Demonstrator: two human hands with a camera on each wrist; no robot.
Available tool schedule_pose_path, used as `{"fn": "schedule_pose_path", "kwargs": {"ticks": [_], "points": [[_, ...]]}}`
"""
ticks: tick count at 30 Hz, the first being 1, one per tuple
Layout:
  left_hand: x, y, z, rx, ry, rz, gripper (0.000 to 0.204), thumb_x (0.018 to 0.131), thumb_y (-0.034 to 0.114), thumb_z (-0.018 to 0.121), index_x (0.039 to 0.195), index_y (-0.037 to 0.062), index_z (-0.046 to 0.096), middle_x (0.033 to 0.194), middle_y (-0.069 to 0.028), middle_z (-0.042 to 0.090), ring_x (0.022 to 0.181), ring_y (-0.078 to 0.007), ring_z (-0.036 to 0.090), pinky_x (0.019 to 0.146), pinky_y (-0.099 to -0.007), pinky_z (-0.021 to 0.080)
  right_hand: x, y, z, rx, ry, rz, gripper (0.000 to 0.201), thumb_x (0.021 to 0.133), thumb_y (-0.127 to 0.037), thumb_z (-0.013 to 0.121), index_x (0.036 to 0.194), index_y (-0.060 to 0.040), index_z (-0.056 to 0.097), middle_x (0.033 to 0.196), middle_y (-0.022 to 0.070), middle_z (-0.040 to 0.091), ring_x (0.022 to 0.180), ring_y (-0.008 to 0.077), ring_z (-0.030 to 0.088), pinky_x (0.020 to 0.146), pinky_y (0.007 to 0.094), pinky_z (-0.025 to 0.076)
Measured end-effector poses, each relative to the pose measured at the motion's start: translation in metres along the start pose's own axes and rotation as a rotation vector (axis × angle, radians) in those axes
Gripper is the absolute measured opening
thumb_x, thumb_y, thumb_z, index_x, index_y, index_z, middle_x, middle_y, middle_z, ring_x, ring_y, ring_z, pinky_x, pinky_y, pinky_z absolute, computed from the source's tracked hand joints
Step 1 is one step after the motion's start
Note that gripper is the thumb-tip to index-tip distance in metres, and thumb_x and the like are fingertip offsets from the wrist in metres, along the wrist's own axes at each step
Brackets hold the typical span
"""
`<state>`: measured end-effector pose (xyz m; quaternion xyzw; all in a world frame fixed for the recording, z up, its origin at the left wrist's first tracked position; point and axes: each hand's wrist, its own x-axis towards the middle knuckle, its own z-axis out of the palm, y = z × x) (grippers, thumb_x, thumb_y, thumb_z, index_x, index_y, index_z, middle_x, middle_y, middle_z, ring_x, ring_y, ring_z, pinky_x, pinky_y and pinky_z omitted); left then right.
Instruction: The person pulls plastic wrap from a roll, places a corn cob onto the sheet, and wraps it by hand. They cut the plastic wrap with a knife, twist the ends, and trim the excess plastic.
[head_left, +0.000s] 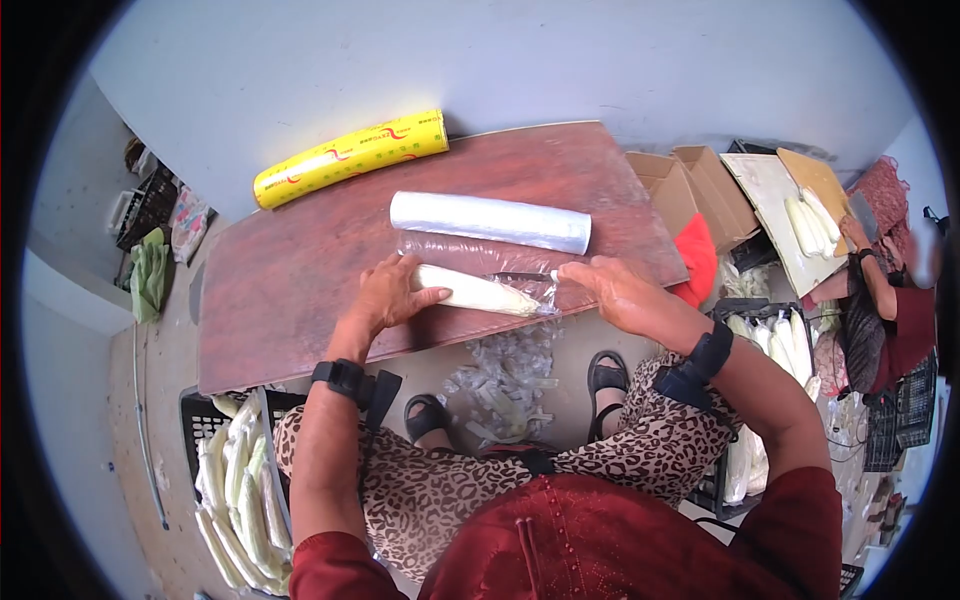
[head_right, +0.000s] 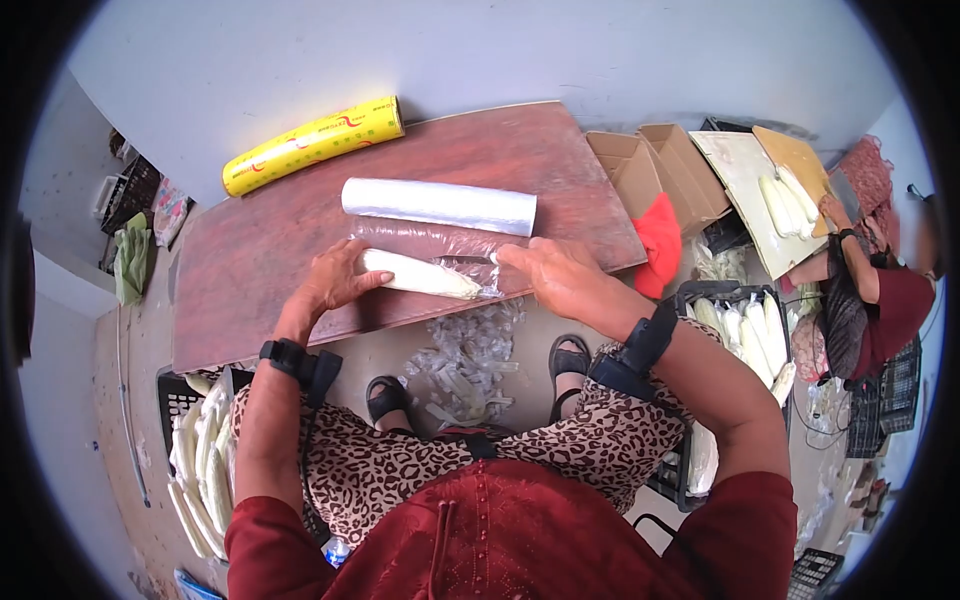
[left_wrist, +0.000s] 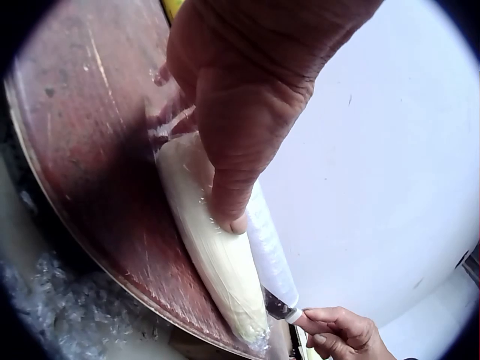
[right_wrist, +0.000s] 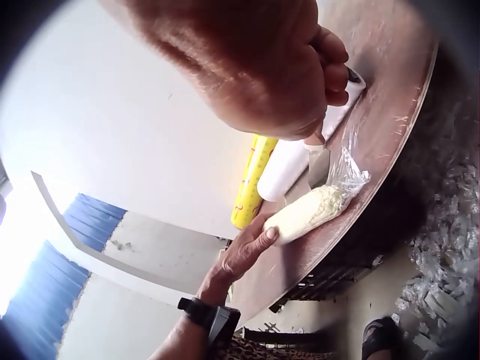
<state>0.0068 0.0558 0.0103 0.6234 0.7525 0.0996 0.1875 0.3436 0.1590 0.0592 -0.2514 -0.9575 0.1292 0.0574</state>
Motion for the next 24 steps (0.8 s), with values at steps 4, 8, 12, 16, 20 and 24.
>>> {"fn": "schedule_pose_path", "kwargs": {"ticks": [4,8,12,16,20,24], "points": [[0.000,0.000,-0.001,-0.001,-0.007,-0.001,0.080,0.077,0.069,0.063,0.129,0.0082,0.057,0.124,-0.0185,0.058,0.121,-0.0370,0.051,0.102,-0.0524,0.032,-0.032,0.015,-0.020,-0.058,-0.043,0.042,0.038,0.080,0.002,0.055,0.116,-0.0130,0.060,0.084,0.0170,0.064,0.086,0.0363,0.065,0.067,0.0457,0.048],[-0.003,0.006,-0.006,0.022,-0.005,0.005,0.077,0.078,0.064,0.064,0.131,0.0086,0.055,0.127,-0.0185,0.057,0.123,-0.0364,0.050,0.104,-0.0507,0.031,-0.055,0.024,-0.044,-0.106,-0.024,-0.004,0.037,0.079,0.003,0.055,0.112,-0.0110,0.062,0.082,0.0157,0.064,0.082,0.0343,0.064,0.068,0.0434,0.048],[-0.013,0.024,-0.008,0.176,0.160,0.079,0.064,0.079,0.045,0.071,0.129,0.0076,0.055,0.128,-0.0168,0.056,0.126,-0.0334,0.047,0.106,-0.0480,0.030,-0.068,0.026,-0.072,-0.161,-0.081,-0.009,0.047,0.072,0.005,0.057,0.117,-0.0103,0.061,0.100,0.0134,0.068,0.092,0.0348,0.064,0.073,0.0444,0.050],[-0.018,0.034,0.002,0.188,0.211,0.370,0.057,0.075,0.021,0.075,0.126,0.0058,0.055,0.129,-0.0172,0.055,0.125,-0.0333,0.047,0.108,-0.0448,0.031,-0.070,0.028,-0.084,-0.193,-0.007,0.018,0.031,0.081,0.004,0.053,0.109,-0.0065,0.060,0.081,0.0151,0.065,0.080,0.0347,0.064,0.067,0.0433,0.048],[-0.019,0.037,0.020,0.201,0.194,0.456,0.056,0.073,0.017,0.075,0.123,0.0052,0.055,0.128,-0.0156,0.054,0.124,-0.0319,0.047,0.108,-0.0459,0.031,-0.060,0.038,-0.070,0.158,0.096,0.148,0.031,0.085,0.003,0.052,0.114,-0.0054,0.056,0.084,0.0155,0.063,0.080,0.0354,0.062,0.070,0.0419,0.048],[-0.018,0.040,0.023,0.216,0.212,0.455,0.057,0.073,0.018,0.075,0.124,0.0054,0.053,0.125,-0.0145,0.054,0.123,-0.0315,0.048,0.108,-0.0486,0.029,-0.046,0.029,-0.045,0.246,0.087,0.195,0.027,0.087,0.002,0.053,0.114,-0.0048,0.053,0.090,0.0168,0.062,0.083,0.0338,0.061,0.074,0.0408,0.046]]}}
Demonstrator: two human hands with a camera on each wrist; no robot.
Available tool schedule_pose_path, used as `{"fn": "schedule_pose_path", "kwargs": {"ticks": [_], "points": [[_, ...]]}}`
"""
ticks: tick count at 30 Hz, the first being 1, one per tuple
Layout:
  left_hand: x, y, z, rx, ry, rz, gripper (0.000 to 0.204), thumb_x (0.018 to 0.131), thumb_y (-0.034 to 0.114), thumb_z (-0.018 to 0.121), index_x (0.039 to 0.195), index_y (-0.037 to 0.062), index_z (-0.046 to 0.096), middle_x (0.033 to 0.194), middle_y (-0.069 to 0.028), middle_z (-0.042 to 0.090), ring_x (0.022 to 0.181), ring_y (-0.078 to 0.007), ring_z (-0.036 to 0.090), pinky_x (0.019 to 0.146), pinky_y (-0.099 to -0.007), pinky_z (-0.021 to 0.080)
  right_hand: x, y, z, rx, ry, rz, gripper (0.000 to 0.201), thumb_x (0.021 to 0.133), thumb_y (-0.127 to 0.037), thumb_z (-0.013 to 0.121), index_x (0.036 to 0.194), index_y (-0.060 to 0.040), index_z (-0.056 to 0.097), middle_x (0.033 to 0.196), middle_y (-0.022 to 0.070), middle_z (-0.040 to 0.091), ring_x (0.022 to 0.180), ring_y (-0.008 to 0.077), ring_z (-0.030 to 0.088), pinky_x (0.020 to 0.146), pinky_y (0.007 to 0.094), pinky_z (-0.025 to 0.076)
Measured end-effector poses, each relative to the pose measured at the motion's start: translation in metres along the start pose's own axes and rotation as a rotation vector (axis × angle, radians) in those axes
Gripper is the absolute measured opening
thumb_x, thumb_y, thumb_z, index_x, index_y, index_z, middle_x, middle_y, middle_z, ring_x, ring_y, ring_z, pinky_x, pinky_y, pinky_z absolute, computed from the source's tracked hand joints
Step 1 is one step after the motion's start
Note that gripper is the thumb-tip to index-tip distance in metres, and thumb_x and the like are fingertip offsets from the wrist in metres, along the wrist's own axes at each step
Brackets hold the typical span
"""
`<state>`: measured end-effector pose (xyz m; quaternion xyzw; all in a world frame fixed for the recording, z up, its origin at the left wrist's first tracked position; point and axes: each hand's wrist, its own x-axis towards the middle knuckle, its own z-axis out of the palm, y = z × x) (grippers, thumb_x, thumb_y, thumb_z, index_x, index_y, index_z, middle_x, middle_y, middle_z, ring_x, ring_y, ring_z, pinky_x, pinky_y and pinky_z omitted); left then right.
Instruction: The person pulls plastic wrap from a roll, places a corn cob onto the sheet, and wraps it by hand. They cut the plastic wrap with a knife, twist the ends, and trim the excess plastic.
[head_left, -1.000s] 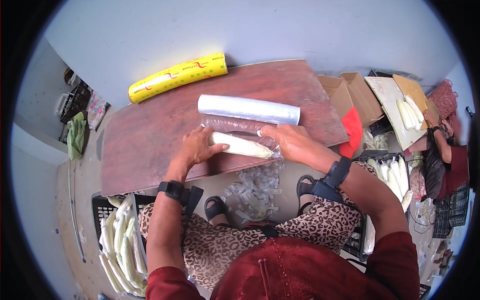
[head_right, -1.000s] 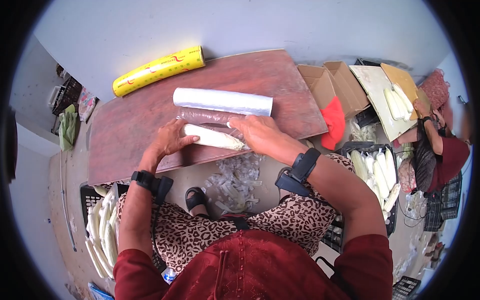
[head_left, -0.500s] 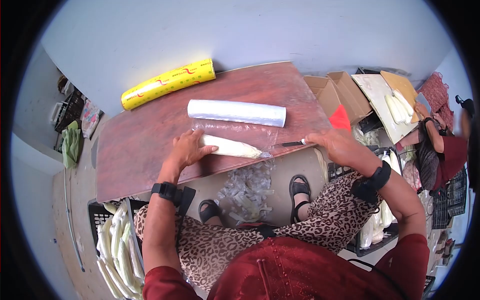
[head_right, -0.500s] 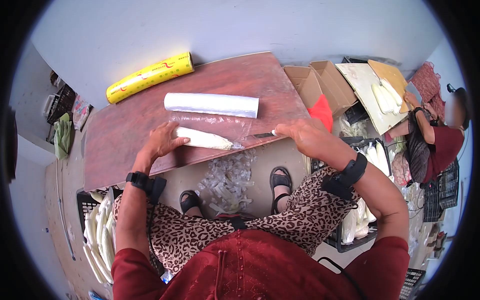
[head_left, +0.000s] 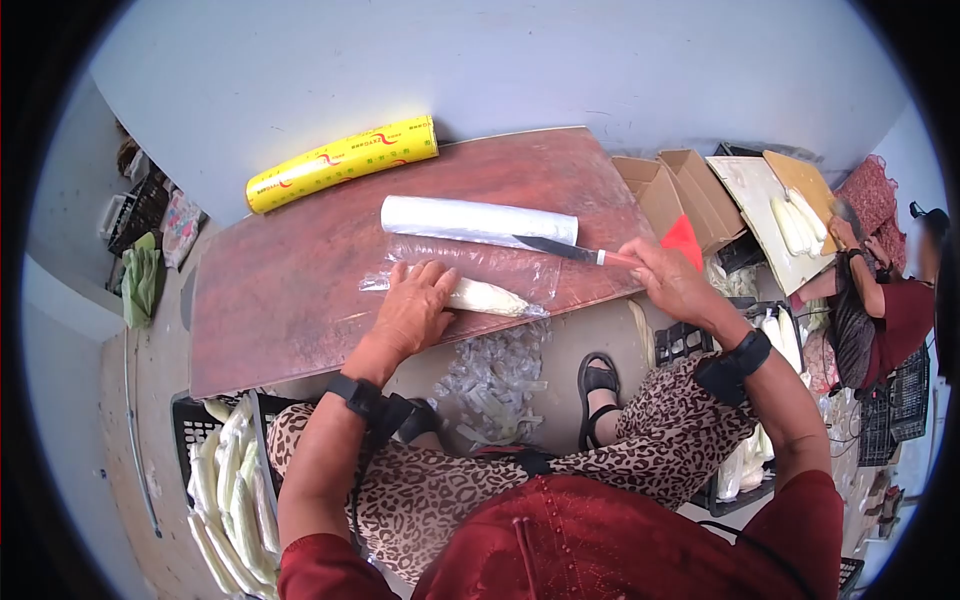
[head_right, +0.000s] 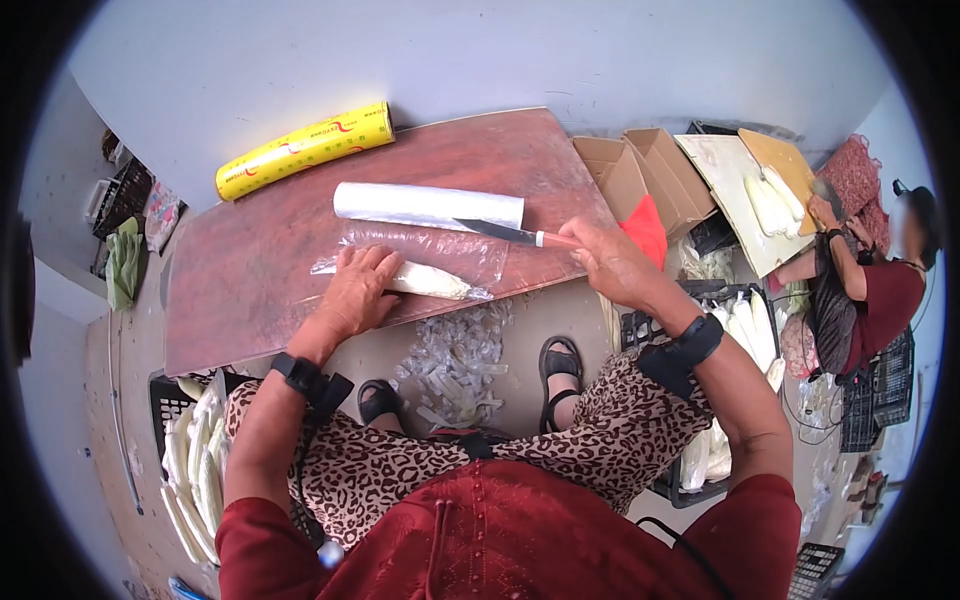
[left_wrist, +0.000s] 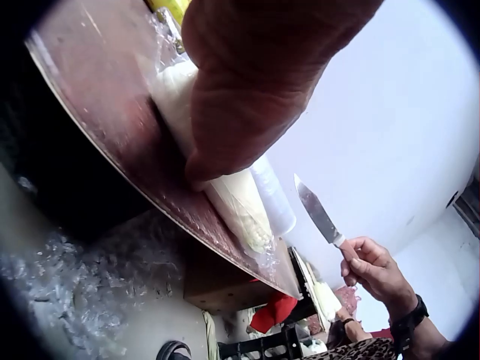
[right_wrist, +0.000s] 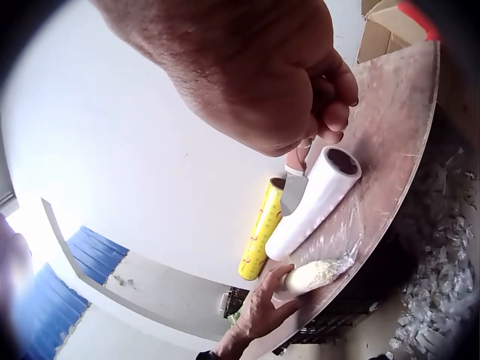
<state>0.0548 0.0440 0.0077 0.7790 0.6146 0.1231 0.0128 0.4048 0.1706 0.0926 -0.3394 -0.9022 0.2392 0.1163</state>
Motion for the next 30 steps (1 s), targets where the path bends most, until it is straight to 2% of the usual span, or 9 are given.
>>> {"fn": "schedule_pose_path", "kwargs": {"ticks": [3,6,9,12,15,18,21,27,30], "points": [[0.000,0.000,0.001,-0.001,-0.001,-0.009,0.056,0.074,0.019,0.075,0.123,0.0056,0.052,0.124,-0.0138,0.054,0.122,-0.0315,0.048,0.108,-0.0507,0.029,0.002,0.016,0.028,-0.016,-0.073,0.047,0.026,0.087,0.002,0.055,0.112,-0.0039,0.053,0.093,0.0179,0.061,0.087,0.0356,0.061,0.076,0.0420,0.046],[0.000,-0.001,0.004,0.009,0.006,-0.018,0.055,0.074,0.020,0.075,0.122,0.0059,0.052,0.124,-0.0133,0.053,0.122,-0.0315,0.048,0.108,-0.0519,0.028,-0.001,0.016,0.034,-0.009,-0.078,-0.007,0.025,0.087,0.001,0.056,0.112,-0.0037,0.053,0.094,0.0184,0.061,0.090,0.0368,0.061,0.078,0.0435,0.046],[0.002,0.000,0.005,0.008,0.012,-0.018,0.055,0.074,0.020,0.075,0.122,0.0062,0.052,0.124,-0.0134,0.053,0.122,-0.0317,0.048,0.108,-0.0524,0.028,0.001,0.009,0.034,0.075,-0.029,-0.039,0.023,0.087,0.003,0.054,0.109,-0.0058,0.052,0.093,0.0217,0.062,0.089,0.0437,0.059,0.074,0.0490,0.045],[0.002,0.003,0.003,0.011,0.003,-0.022,0.056,0.073,0.020,0.075,0.122,0.0065,0.051,0.124,-0.0137,0.052,0.122,-0.0321,0.048,0.108,-0.0530,0.028,0.001,0.012,0.038,0.002,-0.070,-0.073,0.026,0.088,0.001,0.056,0.113,-0.0045,0.052,0.098,0.0195,0.062,0.094,0.0391,0.061,0.080,0.0448,0.047],[0.001,0.002,0.004,0.007,0.011,-0.012,0.058,0.072,0.019,0.076,0.122,0.0066,0.050,0.124,-0.0140,0.052,0.123,-0.0327,0.047,0.108,-0.0533,0.028,0.001,0.012,0.041,-0.026,-0.141,-0.017,0.028,0.088,0.002,0.055,0.114,-0.0046,0.051,0.099,0.0206,0.062,0.096,0.0399,0.061,0.080,0.0451,0.047],[0.001,0.004,0.005,0.008,0.009,-0.019,0.058,0.071,0.019,0.076,0.121,0.0068,0.049,0.124,-0.0141,0.052,0.123,-0.0329,0.046,0.108,-0.0529,0.027,0.001,0.011,0.042,-0.022,-0.122,-0.010,0.017,0.091,-0.002,0.050,0.107,-0.0054,0.051,0.096,0.0237,0.063,0.093,0.0442,0.060,0.076,0.0504,0.046],[0.002,0.005,0.005,0.020,0.011,-0.019,0.058,0.070,0.018,0.077,0.120,0.0066,0.049,0.123,-0.0141,0.052,0.123,-0.0328,0.046,0.107,-0.0522,0.028,0.002,0.012,0.041,-0.054,-0.120,-0.032,0.022,0.090,-0.001,0.049,0.111,-0.0058,0.052,0.097,0.0224,0.064,0.093,0.0436,0.060,0.077,0.0493,0.047],[0.005,0.002,0.006,0.023,0.031,0.000,0.058,0.068,0.018,0.077,0.118,0.0059,0.049,0.121,-0.0142,0.053,0.121,-0.0325,0.048,0.104,-0.0511,0.029,-0.001,0.020,0.039,-0.165,-0.054,-0.184,0.035,0.086,0.001,0.050,0.118,-0.0079,0.058,0.101,0.0195,0.064,0.094,0.0392,0.062,0.079,0.0466,0.049],[0.006,0.003,0.006,0.018,0.029,-0.004,0.058,0.068,0.019,0.077,0.117,0.0058,0.049,0.120,-0.0142,0.053,0.119,-0.0324,0.048,0.104,-0.0509,0.030,-0.005,0.015,0.022,-0.162,-0.166,-0.085,0.038,0.084,0.003,0.051,0.119,-0.0062,0.062,0.112,0.0184,0.064,0.101,0.0362,0.062,0.085,0.0439,0.050]]}}
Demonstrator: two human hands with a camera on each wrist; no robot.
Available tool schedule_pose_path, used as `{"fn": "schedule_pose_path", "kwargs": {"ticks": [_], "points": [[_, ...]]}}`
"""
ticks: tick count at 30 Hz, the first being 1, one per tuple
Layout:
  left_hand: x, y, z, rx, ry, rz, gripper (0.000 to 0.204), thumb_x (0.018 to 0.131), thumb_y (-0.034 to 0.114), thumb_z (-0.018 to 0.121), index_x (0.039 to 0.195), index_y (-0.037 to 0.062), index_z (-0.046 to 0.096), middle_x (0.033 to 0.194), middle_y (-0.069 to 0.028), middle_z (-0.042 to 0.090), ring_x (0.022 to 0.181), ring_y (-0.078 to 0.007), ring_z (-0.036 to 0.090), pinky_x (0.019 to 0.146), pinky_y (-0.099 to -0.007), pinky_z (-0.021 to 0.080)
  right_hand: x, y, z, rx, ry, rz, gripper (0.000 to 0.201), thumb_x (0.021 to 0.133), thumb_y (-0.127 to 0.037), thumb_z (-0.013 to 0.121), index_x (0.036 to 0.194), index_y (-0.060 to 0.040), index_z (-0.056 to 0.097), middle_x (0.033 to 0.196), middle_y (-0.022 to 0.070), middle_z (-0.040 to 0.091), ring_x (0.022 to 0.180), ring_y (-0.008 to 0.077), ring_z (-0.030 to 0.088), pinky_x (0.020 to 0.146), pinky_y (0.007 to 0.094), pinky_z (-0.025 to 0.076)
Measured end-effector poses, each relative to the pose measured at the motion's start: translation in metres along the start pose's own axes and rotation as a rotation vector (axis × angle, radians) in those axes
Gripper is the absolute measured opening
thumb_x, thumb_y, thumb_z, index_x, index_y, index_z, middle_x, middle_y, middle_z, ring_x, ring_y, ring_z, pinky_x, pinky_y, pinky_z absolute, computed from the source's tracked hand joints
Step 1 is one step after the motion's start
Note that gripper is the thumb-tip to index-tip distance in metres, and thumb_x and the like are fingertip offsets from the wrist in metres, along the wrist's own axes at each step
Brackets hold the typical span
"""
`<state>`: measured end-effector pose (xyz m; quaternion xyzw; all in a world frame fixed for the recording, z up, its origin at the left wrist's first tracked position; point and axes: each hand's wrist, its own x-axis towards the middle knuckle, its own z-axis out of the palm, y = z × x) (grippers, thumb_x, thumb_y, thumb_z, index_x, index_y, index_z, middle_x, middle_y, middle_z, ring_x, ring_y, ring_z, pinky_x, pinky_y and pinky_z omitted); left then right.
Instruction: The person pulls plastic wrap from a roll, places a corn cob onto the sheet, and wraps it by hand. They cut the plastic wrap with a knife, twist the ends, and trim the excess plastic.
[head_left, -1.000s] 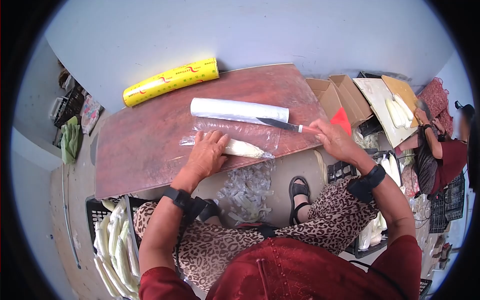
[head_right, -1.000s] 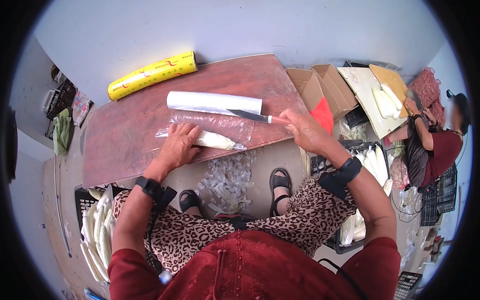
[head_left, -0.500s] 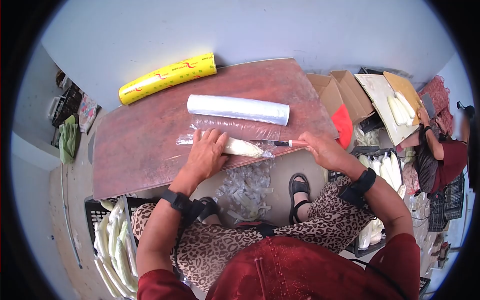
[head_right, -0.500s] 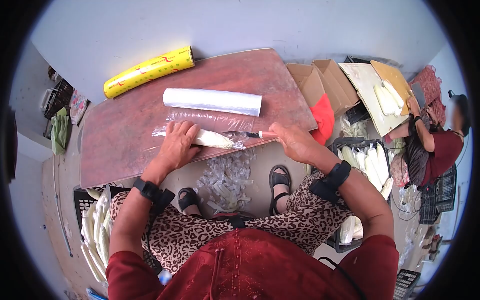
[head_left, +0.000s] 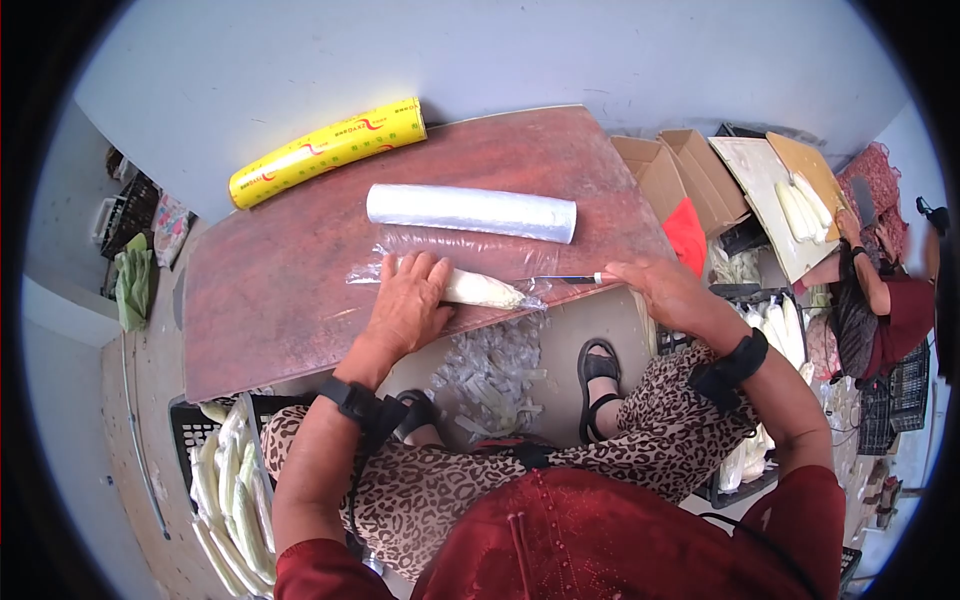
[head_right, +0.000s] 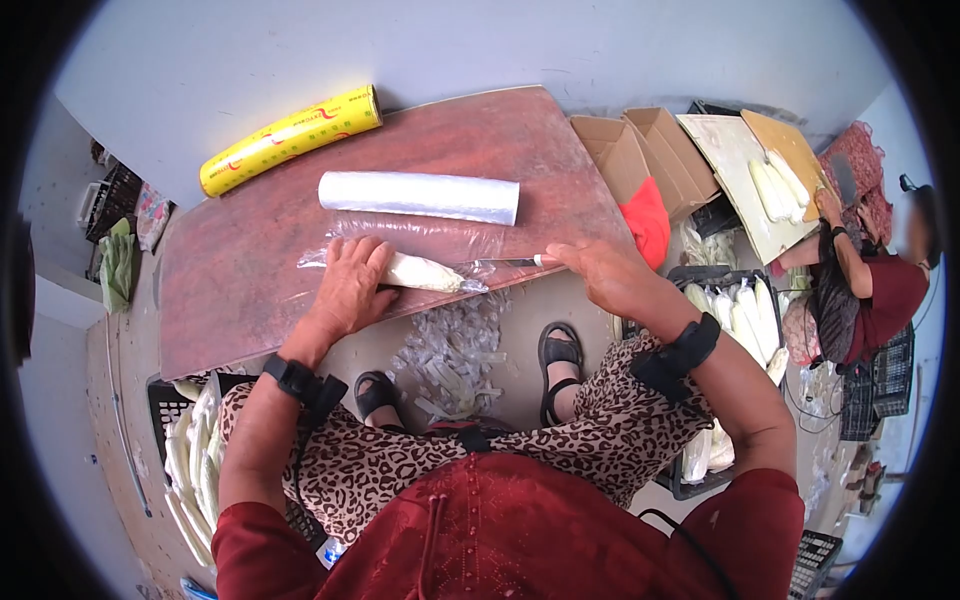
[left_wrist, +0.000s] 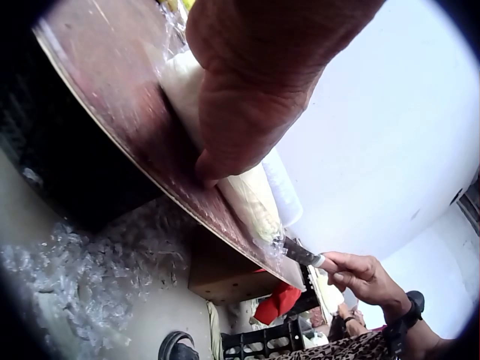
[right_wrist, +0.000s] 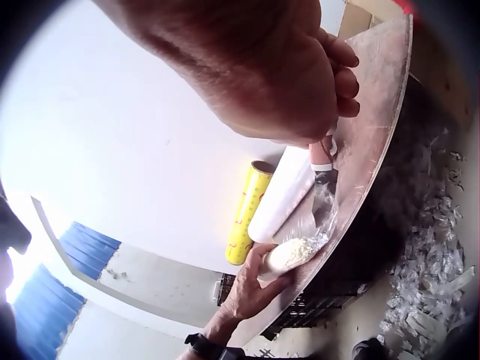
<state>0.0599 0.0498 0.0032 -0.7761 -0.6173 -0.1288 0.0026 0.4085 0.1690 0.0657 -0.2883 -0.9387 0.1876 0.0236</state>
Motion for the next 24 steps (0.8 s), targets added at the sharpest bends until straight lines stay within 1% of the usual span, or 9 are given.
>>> {"fn": "schedule_pose_path", "kwargs": {"ticks": [3,6,10,12,15,18,21,24], "points": [[0.000,-0.001,0.000,0.001,0.005,0.002,0.057,0.068,0.019,0.077,0.117,0.0058,0.050,0.119,-0.0143,0.054,0.118,-0.0324,0.049,0.104,-0.0508,0.030,-0.012,0.014,-0.009,-0.091,0.022,-0.034,0.037,0.084,0.001,0.054,0.118,-0.0093,0.064,0.114,0.0178,0.065,0.102,0.0344,0.063,0.084,0.0423,0.051],[0.000,0.002,-0.002,0.004,-0.026,-0.018,0.056,0.070,0.020,0.077,0.118,0.0060,0.051,0.119,-0.0131,0.054,0.119,-0.0316,0.048,0.106,-0.0522,0.030,-0.023,0.007,-0.028,-0.226,-0.068,0.091,0.039,0.083,0.000,0.055,0.118,-0.0125,0.065,0.107,0.0167,0.066,0.096,0.0343,0.064,0.078,0.0429,0.051],[0.002,0.004,-0.007,0.002,-0.054,-0.031,0.054,0.071,0.021,0.077,0.117,0.0067,0.052,0.118,-0.0122,0.054,0.120,-0.0311,0.048,0.107,-0.0525,0.030,-0.032,-0.002,-0.046,-0.331,-0.069,0.064,0.039,0.082,0.000,0.056,0.117,-0.0136,0.065,0.097,0.0146,0.065,0.088,0.0347,0.063,0.071,0.0447,0.049],[0.000,0.002,-0.005,0.001,-0.026,-0.017,0.054,0.071,0.020,0.077,0.117,0.0067,0.052,0.118,-0.0122,0.054,0.119,-0.0311,0.048,0.106,-0.0523,0.030,-0.038,0.001,-0.054,-0.385,-0.068,0.060,0.038,0.082,-0.001,0.057,0.116,-0.0133,0.065,0.094,0.0140,0.065,0.085,0.0350,0.063,0.068,0.0454,0.047],[-0.003,0.001,-0.003,-0.006,-0.008,-0.007,0.054,0.071,0.019,0.077,0.117,0.0069,0.051,0.117,-0.0123,0.054,0.119,-0.0310,0.048,0.106,-0.0522,0.030,-0.038,-0.011,-0.067,-0.404,-0.179,0.150,0.035,0.085,-0.001,0.054,0.118,-0.0119,0.062,0.093,0.0163,0.064,0.086,0.0368,0.062,0.069,0.0460,0.047],[-0.003,0.002,-0.004,-0.002,-0.018,-0.012,0.055,0.071,0.019,0.077,0.118,0.0071,0.051,0.117,-0.0122,0.053,0.119,-0.0310,0.048,0.106,-0.0527,0.030,-0.031,0.001,-0.044,-0.109,0.171,-0.082,0.030,0.089,-0.001,0.051,0.118,-0.0083,0.057,0.093,0.0185,0.062,0.087,0.0390,0.061,0.070,0.0474,0.046],[-0.005,0.001,-0.002,0.007,-0.021,-0.016,0.055,0.072,0.020,0.076,0.119,0.0067,0.051,0.119,-0.0134,0.053,0.120,-0.0318,0.048,0.106,-0.0527,0.029,-0.006,-0.011,-0.023,-0.005,0.165,0.008,0.024,0.090,-0.003,0.051,0.114,-0.0050,0.053,0.093,0.0207,0.060,0.089,0.0404,0.060,0.073,0.0473,0.046],[-0.005,-0.001,0.003,0.007,-0.020,-0.027,0.055,0.072,0.020,0.076,0.119,0.0065,0.050,0.120,-0.0139,0.053,0.120,-0.0322,0.048,0.107,-0.0530,0.028,0.024,-0.021,0.004,0.146,0.113,0.111,0.021,0.089,-0.004,0.053,0.109,-0.0034,0.051,0.094,0.0205,0.060,0.089,0.0397,0.060,0.076,0.0464,0.046]]}}
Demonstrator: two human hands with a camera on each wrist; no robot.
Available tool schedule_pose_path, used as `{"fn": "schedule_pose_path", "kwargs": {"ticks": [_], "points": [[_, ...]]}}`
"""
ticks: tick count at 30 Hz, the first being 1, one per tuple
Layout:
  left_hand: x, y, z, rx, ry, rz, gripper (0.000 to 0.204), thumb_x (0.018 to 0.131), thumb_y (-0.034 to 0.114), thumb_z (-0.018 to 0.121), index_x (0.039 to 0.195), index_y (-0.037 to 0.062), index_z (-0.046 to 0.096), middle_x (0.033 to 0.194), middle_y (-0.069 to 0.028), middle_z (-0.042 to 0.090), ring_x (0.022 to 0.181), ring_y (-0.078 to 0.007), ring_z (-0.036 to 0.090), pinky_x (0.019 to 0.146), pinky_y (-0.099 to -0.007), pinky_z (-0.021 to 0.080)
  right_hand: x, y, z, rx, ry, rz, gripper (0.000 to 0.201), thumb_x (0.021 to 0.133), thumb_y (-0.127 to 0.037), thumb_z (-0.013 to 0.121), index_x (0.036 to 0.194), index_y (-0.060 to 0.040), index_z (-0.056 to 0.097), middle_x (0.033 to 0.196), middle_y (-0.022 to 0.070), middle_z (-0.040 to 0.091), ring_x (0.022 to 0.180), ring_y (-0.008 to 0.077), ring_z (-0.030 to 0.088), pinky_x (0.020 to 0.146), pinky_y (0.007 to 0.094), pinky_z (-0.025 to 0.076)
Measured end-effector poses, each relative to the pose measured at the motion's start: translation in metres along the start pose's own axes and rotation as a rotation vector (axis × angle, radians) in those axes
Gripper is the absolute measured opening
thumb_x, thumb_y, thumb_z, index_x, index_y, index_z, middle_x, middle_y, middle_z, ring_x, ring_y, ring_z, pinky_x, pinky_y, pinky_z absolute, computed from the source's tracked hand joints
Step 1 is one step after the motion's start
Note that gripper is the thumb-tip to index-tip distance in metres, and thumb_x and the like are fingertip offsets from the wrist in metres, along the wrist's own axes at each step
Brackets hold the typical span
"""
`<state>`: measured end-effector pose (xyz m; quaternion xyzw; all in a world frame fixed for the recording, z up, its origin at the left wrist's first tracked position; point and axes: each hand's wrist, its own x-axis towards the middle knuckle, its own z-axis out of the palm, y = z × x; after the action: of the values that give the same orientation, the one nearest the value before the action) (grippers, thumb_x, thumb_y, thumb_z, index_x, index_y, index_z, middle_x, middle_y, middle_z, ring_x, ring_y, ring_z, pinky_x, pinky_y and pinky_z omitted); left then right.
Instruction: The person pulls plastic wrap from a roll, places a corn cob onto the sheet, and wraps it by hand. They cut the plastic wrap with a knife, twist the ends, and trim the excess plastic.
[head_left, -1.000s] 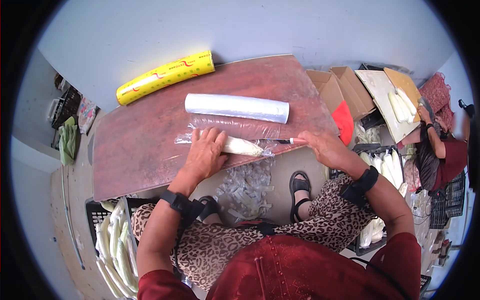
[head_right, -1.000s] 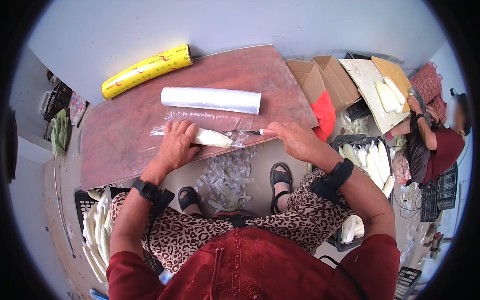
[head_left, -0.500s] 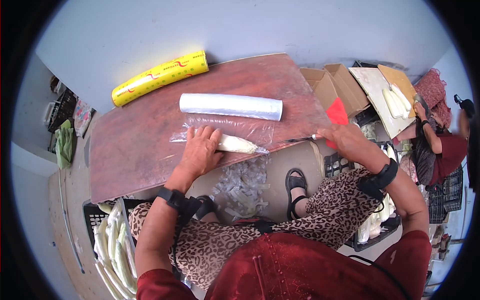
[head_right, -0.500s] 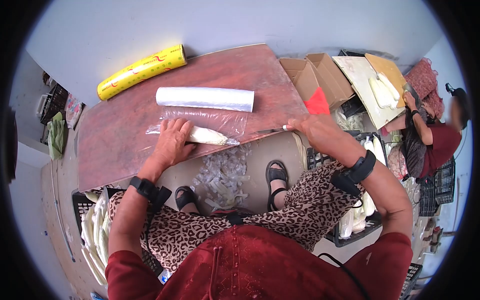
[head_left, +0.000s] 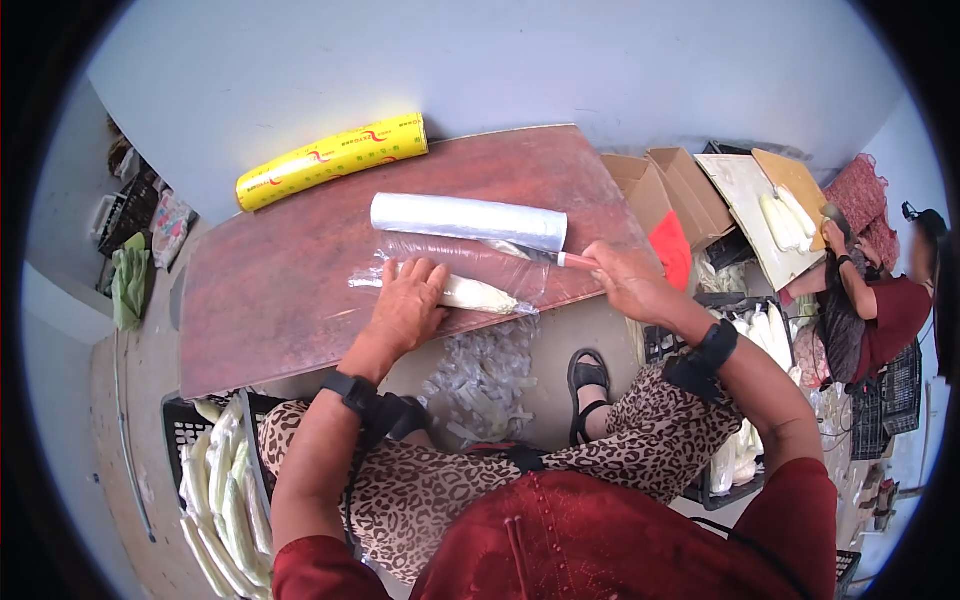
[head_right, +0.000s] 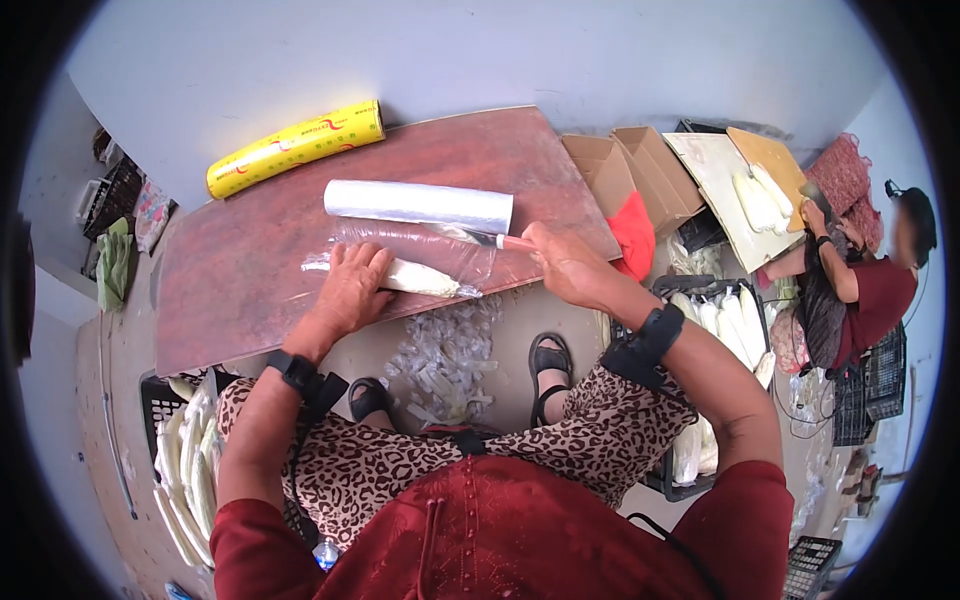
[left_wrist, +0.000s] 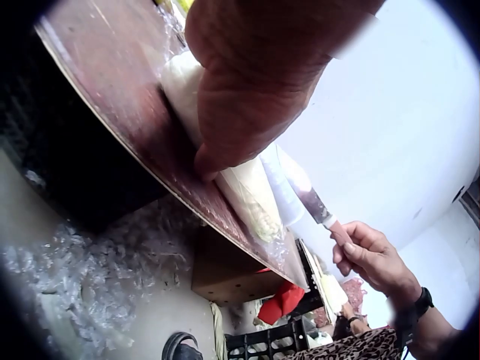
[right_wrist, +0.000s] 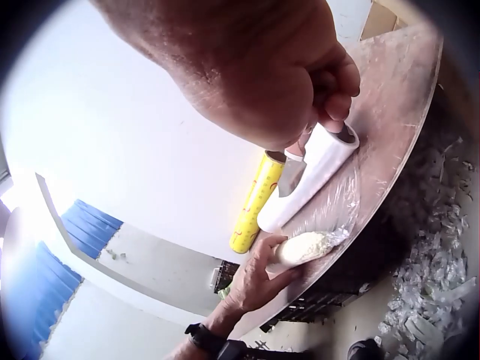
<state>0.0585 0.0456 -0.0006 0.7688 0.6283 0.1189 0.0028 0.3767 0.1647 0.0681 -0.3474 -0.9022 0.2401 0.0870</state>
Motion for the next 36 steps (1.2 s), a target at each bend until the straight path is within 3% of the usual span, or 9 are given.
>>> {"fn": "schedule_pose_path", "kwargs": {"ticks": [8,10,13,16,22,25,28,31,36], "points": [[0.001,-0.001,0.003,0.023,0.022,-0.006,0.057,0.073,0.026,0.076,0.120,0.0051,0.050,0.120,-0.0140,0.053,0.119,-0.0322,0.048,0.106,-0.0511,0.028,0.053,0.026,0.099,0.119,0.208,-0.066,0.018,0.088,0.000,0.048,0.105,-0.0029,0.051,0.103,0.0220,0.058,0.093,0.0403,0.057,0.079,0.0467,0.046],[0.003,-0.001,0.004,0.016,0.061,-0.004,0.059,0.073,0.029,0.076,0.120,0.0042,0.050,0.120,-0.0143,0.053,0.118,-0.0325,0.048,0.105,-0.0501,0.030,0.057,0.019,0.101,0.129,0.171,-0.014,0.016,0.090,-0.004,0.052,0.106,-0.0056,0.052,0.103,0.0191,0.056,0.096,0.0408,0.056,0.080,0.0495,0.043],[0.005,0.000,-0.001,-0.019,0.051,-0.004,0.060,0.072,0.032,0.077,0.116,0.0033,0.051,0.115,-0.0141,0.055,0.114,-0.0327,0.050,0.103,-0.0494,0.031,0.052,-0.005,0.087,-0.302,0.217,-0.075,0.018,0.089,-0.009,0.055,0.106,-0.0109,0.053,0.101,0.0139,0.055,0.097,0.0341,0.055,0.077,0.0458,0.040],[0.010,0.001,-0.006,-0.003,-0.014,-0.020,0.058,0.069,0.033,0.079,0.112,0.0047,0.052,0.109,-0.0129,0.056,0.109,-0.0325,0.051,0.100,-0.0486,0.033,0.058,0.000,0.095,-0.386,0.244,-0.215,0.020,0.086,-0.012,0.057,0.105,-0.0146,0.055,0.100,0.0095,0.053,0.099,0.0281,0.052,0.078,0.0414,0.037],[0.016,-0.003,-0.001,-0.031,0.053,0.010,0.055,0.066,0.033,0.081,0.106,0.0070,0.054,0.105,-0.0114,0.057,0.106,-0.0318,0.052,0.096,-0.0463,0.035,0.064,-0.017,0.091,-0.483,-0.022,-0.226,0.031,0.086,-0.009,0.053,0.116,-0.0111,0.059,0.109,0.0083,0.052,0.106,0.0261,0.049,0.084,0.0409,0.037],[0.016,-0.002,-0.001,-0.024,0.055,0.009,0.053,0.066,0.031,0.081,0.105,0.0076,0.054,0.104,-0.0110,0.058,0.105,-0.0314,0.053,0.096,-0.0459,0.035,0.071,-0.019,0.093,-0.485,0.283,-0.377,0.034,0.084,-0.011,0.056,0.119,-0.0127,0.058,0.118,0.0111,0.050,0.112,0.0282,0.046,0.087,0.0440,0.036],[0.016,-0.002,-0.002,-0.028,0.036,0.004,0.053,0.066,0.031,0.081,0.106,0.0084,0.054,0.104,-0.0105,0.058,0.105,-0.0311,0.053,0.095,-0.0459,0.035,0.081,-0.030,0.088,-0.518,0.362,-0.358,0.042,0.085,-0.015,0.057,0.127,-0.0143,0.055,0.136,0.0129,0.043,0.125,0.0304,0.039,0.095,0.0477,0.032],[0.016,-0.003,-0.002,-0.018,0.022,0.015,0.053,0.066,0.030,0.081,0.106,0.0087,0.055,0.104,-0.0102,0.058,0.105,-0.0310,0.053,0.095,-0.0455,0.036,0.089,-0.028,0.091,-0.529,0.417,-0.324,0.050,0.087,-0.019,0.060,0.136,-0.0199,0.051,0.146,0.0131,0.037,0.132,0.0312,0.033,0.099,0.0497,0.028],[0.016,-0.002,-0.006,-0.022,-0.022,-0.001,0.052,0.068,0.032,0.080,0.108,0.0092,0.056,0.107,-0.0087,0.059,0.110,-0.0292,0.052,0.098,-0.0472,0.035,0.100,-0.017,0.097,-0.578,0.290,-0.217,0.058,0.087,-0.025,0.064,0.142,-0.0309,0.044,0.149,0.0122,0.035,0.134,0.0307,0.032,0.101,0.0511,0.025]]}}
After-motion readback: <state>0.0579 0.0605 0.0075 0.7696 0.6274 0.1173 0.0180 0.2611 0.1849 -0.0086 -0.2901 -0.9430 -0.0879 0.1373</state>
